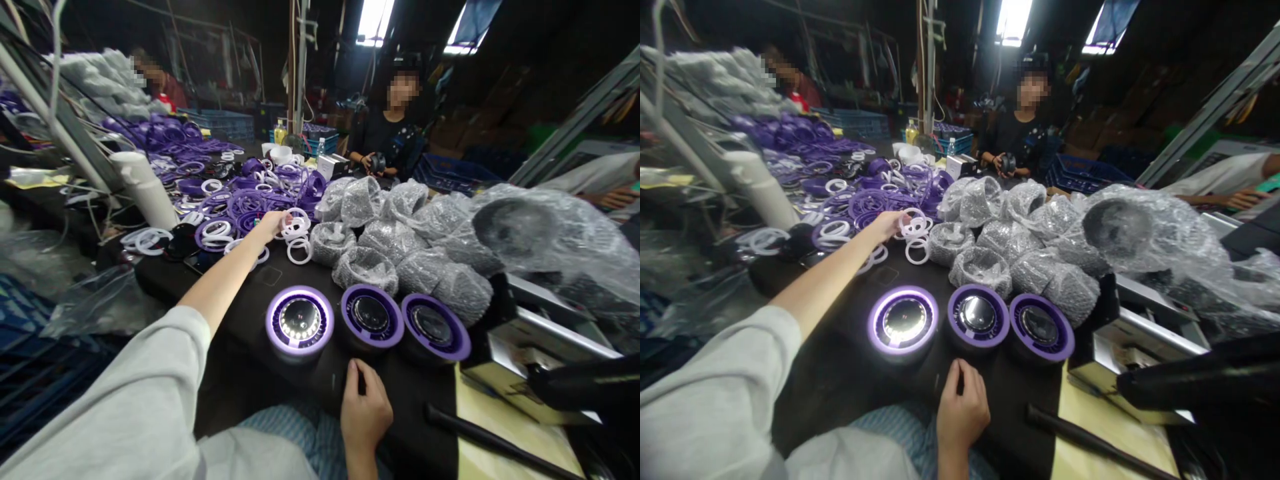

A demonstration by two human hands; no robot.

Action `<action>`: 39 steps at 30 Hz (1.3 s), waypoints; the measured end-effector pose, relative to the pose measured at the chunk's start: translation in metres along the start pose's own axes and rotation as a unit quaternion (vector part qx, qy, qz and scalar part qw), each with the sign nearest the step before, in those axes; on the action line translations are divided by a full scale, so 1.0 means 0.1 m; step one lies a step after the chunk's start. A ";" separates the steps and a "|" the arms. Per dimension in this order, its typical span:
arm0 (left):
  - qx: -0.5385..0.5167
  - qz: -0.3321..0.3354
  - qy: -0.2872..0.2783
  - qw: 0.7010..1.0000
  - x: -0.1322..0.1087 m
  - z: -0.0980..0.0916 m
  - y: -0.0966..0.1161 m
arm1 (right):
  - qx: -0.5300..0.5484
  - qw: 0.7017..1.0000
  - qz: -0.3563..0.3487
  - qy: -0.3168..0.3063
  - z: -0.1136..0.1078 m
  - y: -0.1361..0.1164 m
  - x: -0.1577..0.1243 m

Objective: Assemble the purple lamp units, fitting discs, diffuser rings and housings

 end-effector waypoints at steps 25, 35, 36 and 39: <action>0.231 0.290 -0.146 0.917 -2.60 0.36 -0.09 | 0.179 0.902 -0.214 -0.331 0.61 -0.89 0.71; 0.199 0.147 -0.149 0.957 -2.35 0.33 -0.45 | 0.151 0.886 -0.133 -0.419 0.74 -0.78 0.72; 0.198 0.146 -0.154 0.957 -2.35 0.33 -0.47 | 0.152 0.883 -0.136 -0.422 0.73 -0.79 0.71; 0.204 0.151 -0.163 0.953 -2.37 0.34 -0.48 | 0.158 0.878 -0.154 -0.425 0.72 -0.83 0.71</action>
Point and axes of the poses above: each hand's wrist, its own x-axis towards the middle knuckle, its own z-axis out of the palm, y = z × x, the point moved 10 cm from there along x, towards the middle knuckle, and after that the axes turned 14 degrees about -z, right-handed, at the moved point
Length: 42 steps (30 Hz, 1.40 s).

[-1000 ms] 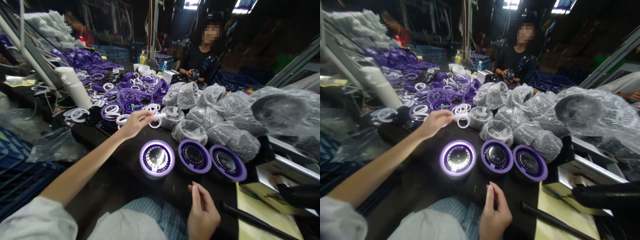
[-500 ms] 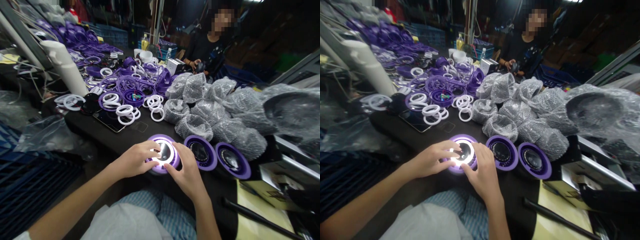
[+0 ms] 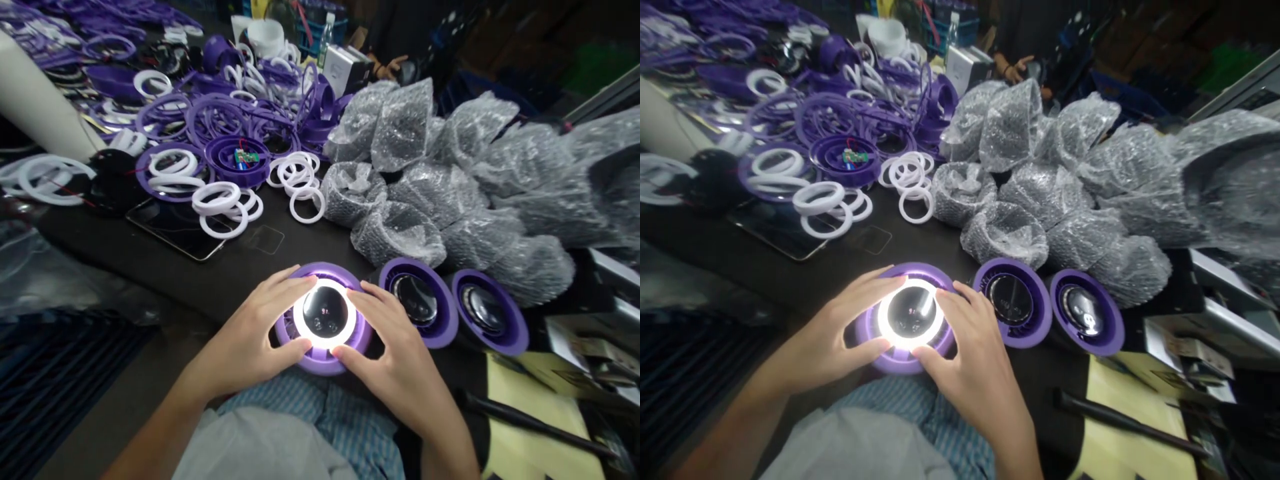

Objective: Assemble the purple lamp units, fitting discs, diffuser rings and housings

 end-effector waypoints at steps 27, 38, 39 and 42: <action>-0.062 -0.069 -0.013 0.996 -0.07 0.01 -0.10 | -0.053 0.994 -0.051 -0.075 0.08 -0.17 0.26; 0.021 -0.072 0.136 0.988 1.22 -0.38 -0.55 | -0.080 0.910 0.075 0.400 -1.11 0.48 -0.72; 0.069 -0.045 0.119 0.989 1.35 -0.30 -0.55 | -0.073 0.892 0.120 0.429 -1.20 0.67 -0.89; 0.107 -0.014 0.101 0.989 1.57 -0.18 -0.60 | -0.097 0.872 0.244 0.412 -1.34 1.17 -1.20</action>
Point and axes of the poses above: each hand's wrist, its own x-axis towards the middle knuckle, its own z-axis out of the palm, y = z × x, the point moved 10 cm from there along x, towards the middle knuckle, and after that the axes turned 14 degrees about -z, right-handed, at the moved point
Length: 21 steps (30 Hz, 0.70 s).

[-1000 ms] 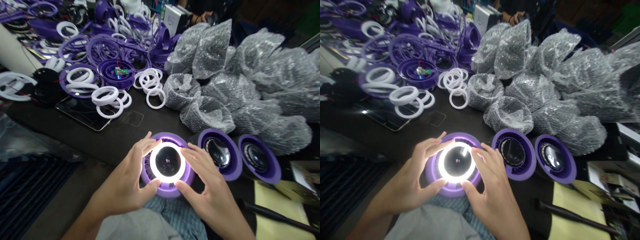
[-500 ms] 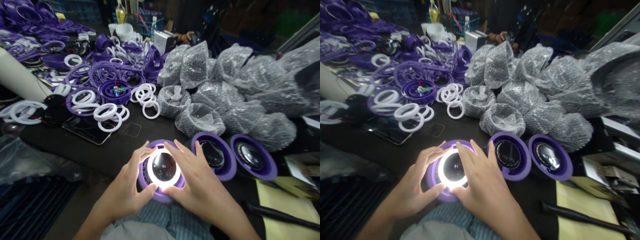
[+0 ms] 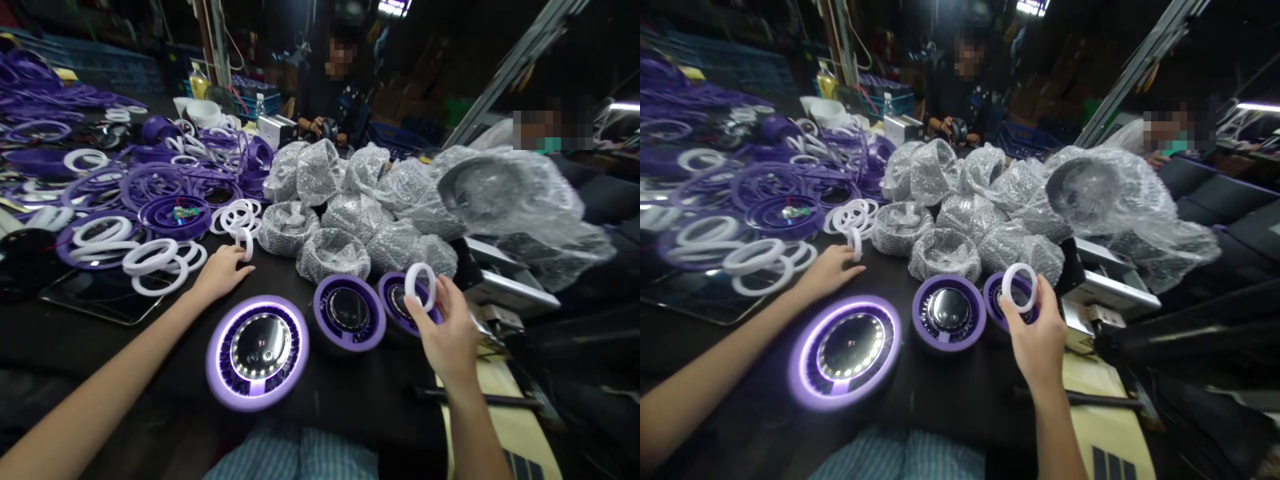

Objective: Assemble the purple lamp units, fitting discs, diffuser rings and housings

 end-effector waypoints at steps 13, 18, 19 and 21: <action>-0.045 0.123 -0.024 0.991 -1.16 -0.77 0.70 | -0.053 0.993 -0.091 -0.047 0.07 -0.40 -0.03; 0.133 0.220 -0.074 0.964 -1.64 -0.55 1.05 | 0.131 0.912 -0.297 -0.252 0.72 -1.50 -0.40; 0.157 0.223 -0.088 0.958 -1.66 -0.49 1.07 | 0.144 0.884 -0.319 -0.310 0.88 -1.61 -0.53; 0.174 0.220 -0.110 0.953 -1.67 -0.40 1.09 | 0.151 0.847 -0.328 -0.392 1.11 -1.70 -0.71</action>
Point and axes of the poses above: each hand's wrist, its own x-axis towards the middle knuckle, its own z-axis out of the palm, y = z × x, the point moved 10 cm from there along x, towards the middle knuckle, and after that the axes turned 14 degrees about -z, right-handed, at the moved point
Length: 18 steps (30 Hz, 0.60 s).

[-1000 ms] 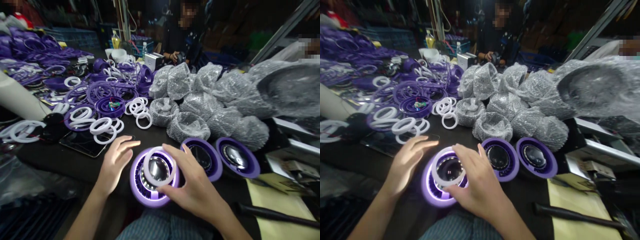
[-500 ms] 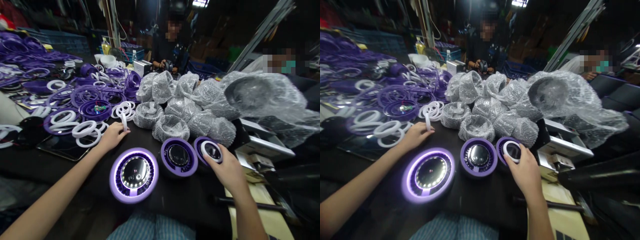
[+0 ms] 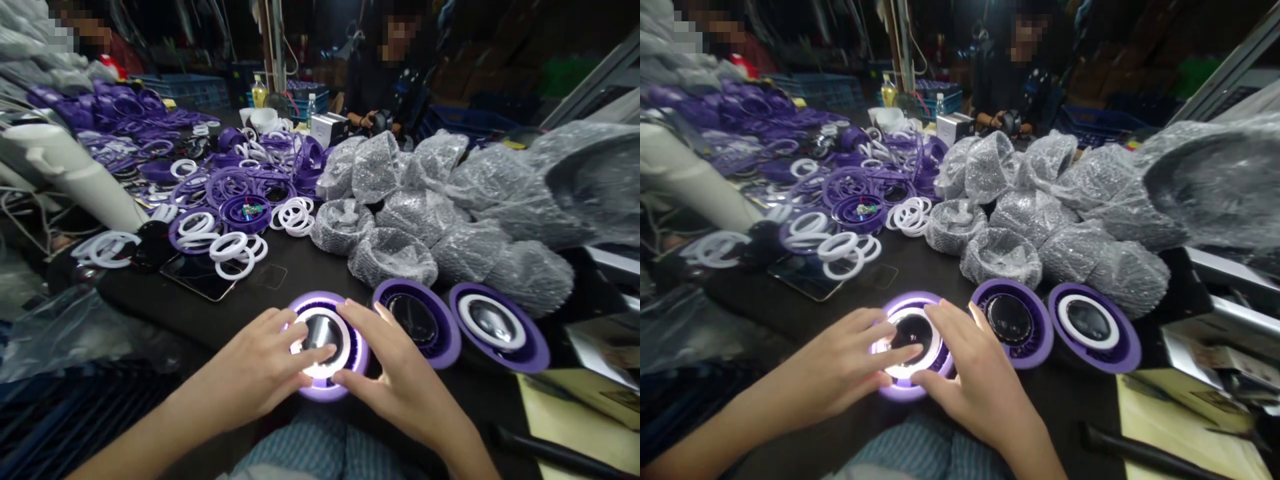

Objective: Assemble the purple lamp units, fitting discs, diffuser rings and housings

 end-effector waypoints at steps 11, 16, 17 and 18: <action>-0.159 -0.190 0.118 0.962 -0.15 0.14 -0.42 | 0.023 0.998 0.056 -0.026 0.13 0.14 0.07; -0.288 -0.263 0.054 0.919 -0.15 0.40 -0.56 | 0.011 0.998 0.062 -0.025 0.14 0.18 0.06; -0.293 -0.266 0.057 0.917 -0.15 0.41 -0.56 | 0.009 0.998 0.060 -0.022 0.13 0.18 0.05; -0.290 -0.267 0.058 0.917 -0.15 0.41 -0.56 | 0.008 0.998 0.059 -0.020 0.13 0.18 0.05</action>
Point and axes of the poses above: each hand's wrist, its own x-axis towards the middle knuckle, its own z-axis out of the palm, y = z × x, the point moved 10 cm from there along x, towards the middle knuckle, and after that the axes turned 14 degrees about -z, right-handed, at the moved point
